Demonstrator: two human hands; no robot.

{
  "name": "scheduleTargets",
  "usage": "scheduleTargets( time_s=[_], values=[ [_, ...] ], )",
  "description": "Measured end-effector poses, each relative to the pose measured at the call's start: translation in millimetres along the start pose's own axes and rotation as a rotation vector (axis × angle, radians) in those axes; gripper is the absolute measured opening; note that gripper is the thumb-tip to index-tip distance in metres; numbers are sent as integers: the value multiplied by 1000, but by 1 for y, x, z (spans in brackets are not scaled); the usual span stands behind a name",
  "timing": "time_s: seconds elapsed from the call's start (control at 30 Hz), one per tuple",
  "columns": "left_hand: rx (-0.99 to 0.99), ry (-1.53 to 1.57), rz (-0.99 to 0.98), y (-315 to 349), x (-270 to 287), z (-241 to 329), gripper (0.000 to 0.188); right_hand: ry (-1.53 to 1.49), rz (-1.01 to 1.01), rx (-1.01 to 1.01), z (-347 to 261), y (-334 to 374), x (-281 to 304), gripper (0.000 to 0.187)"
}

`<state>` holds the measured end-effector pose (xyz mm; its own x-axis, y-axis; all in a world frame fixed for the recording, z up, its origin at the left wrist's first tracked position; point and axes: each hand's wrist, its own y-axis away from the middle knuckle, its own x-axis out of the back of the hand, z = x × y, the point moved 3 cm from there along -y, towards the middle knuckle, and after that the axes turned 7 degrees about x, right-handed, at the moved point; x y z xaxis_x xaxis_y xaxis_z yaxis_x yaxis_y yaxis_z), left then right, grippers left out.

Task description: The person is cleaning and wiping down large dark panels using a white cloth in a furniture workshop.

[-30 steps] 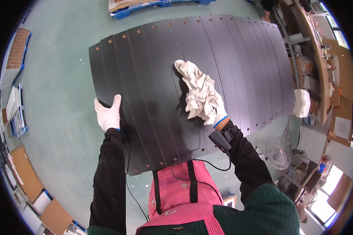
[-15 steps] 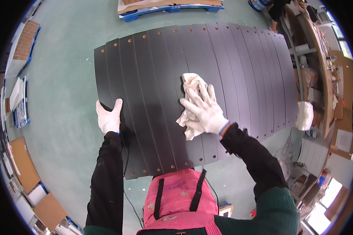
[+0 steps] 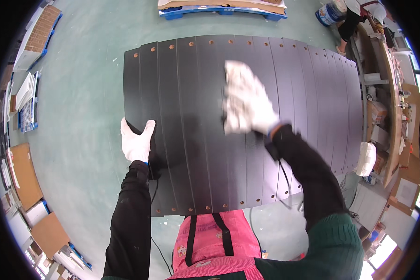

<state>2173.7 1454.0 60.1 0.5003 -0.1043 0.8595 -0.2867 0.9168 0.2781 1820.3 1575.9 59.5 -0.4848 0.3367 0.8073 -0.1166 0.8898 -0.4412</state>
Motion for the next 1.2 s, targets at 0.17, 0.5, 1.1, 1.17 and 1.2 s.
scheduleTargets(
  time_s=[0.17,0.5,1.1,1.17,1.2],
  values=[
    [27,-10,-45,4,-9,8,102,-56,-291,-186,-31,84,31,49],
    [17,-9,9,-7,-12,-8,105,75,-161,-474,3,45,32,47],
    [-24,-60,-17,5,-13,8,110,314,-108,-405,43,35,13,72],
    [-2,-61,-24,9,-16,14,111,186,-128,-510,-22,106,29,64],
    [-26,-42,-13,3,-9,7,113,120,-167,-546,-70,128,38,61]
  ],
)
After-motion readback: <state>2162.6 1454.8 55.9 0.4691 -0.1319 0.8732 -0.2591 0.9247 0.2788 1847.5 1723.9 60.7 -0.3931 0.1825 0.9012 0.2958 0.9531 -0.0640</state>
